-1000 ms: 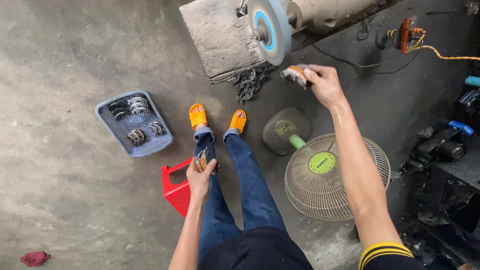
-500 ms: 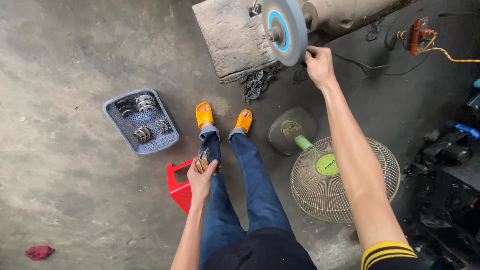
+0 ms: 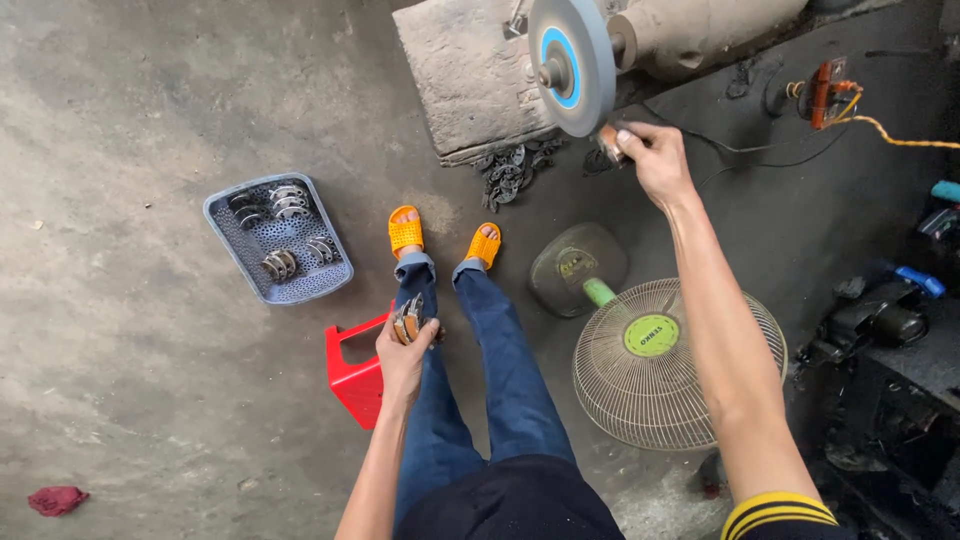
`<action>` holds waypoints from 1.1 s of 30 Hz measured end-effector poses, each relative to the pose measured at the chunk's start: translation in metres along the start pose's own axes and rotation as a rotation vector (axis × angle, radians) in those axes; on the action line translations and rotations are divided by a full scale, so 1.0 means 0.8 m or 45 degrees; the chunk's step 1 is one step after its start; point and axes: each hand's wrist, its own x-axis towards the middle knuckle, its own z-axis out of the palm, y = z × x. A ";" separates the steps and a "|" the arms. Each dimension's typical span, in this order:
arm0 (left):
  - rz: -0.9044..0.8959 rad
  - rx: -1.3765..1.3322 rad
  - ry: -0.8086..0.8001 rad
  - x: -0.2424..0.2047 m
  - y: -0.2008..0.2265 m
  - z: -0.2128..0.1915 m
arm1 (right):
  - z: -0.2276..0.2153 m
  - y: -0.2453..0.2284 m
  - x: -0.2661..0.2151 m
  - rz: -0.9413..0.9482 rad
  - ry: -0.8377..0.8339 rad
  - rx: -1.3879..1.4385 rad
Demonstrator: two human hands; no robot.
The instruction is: The person grinds small metal parts against a bench grinder wheel. They hold the parts by hand, rotate them to grind different edges, and occasionally inspect them. The person also moves a fan slightly to the side during the task.
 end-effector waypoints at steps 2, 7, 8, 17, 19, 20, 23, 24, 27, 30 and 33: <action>-0.004 0.011 -0.014 0.001 -0.011 0.002 | -0.011 -0.017 -0.029 0.067 0.005 0.120; 0.002 -0.214 -0.146 0.008 -0.029 0.006 | -0.017 0.012 -0.028 0.187 0.081 0.447; -0.015 -0.279 -0.180 0.010 -0.031 0.007 | -0.018 0.051 -0.003 0.098 0.049 0.262; 0.045 -0.397 -0.498 0.019 -0.007 0.009 | 0.022 0.065 0.064 -0.040 0.032 -0.073; 0.005 -0.411 -0.496 0.017 0.006 0.013 | 0.015 0.072 0.062 -0.045 0.024 -0.105; 0.019 -0.328 -0.536 0.009 0.027 0.019 | 0.014 0.064 0.058 -0.023 0.003 -0.107; 0.058 -0.235 -0.603 -0.001 0.050 0.037 | 0.011 0.044 0.041 0.011 -0.018 -0.090; 0.085 -0.220 -0.634 -0.002 0.051 0.043 | 0.011 0.038 0.036 0.023 -0.015 -0.067; 0.080 -0.238 -0.722 0.010 0.017 0.063 | 0.012 0.007 0.020 0.046 -0.017 -0.068; 0.234 -0.031 -0.637 0.007 -0.008 0.097 | -0.013 -0.001 -0.034 0.007 -0.090 0.083; 0.849 0.388 -0.513 -0.020 0.012 0.138 | -0.002 0.015 -0.108 0.223 -0.019 0.902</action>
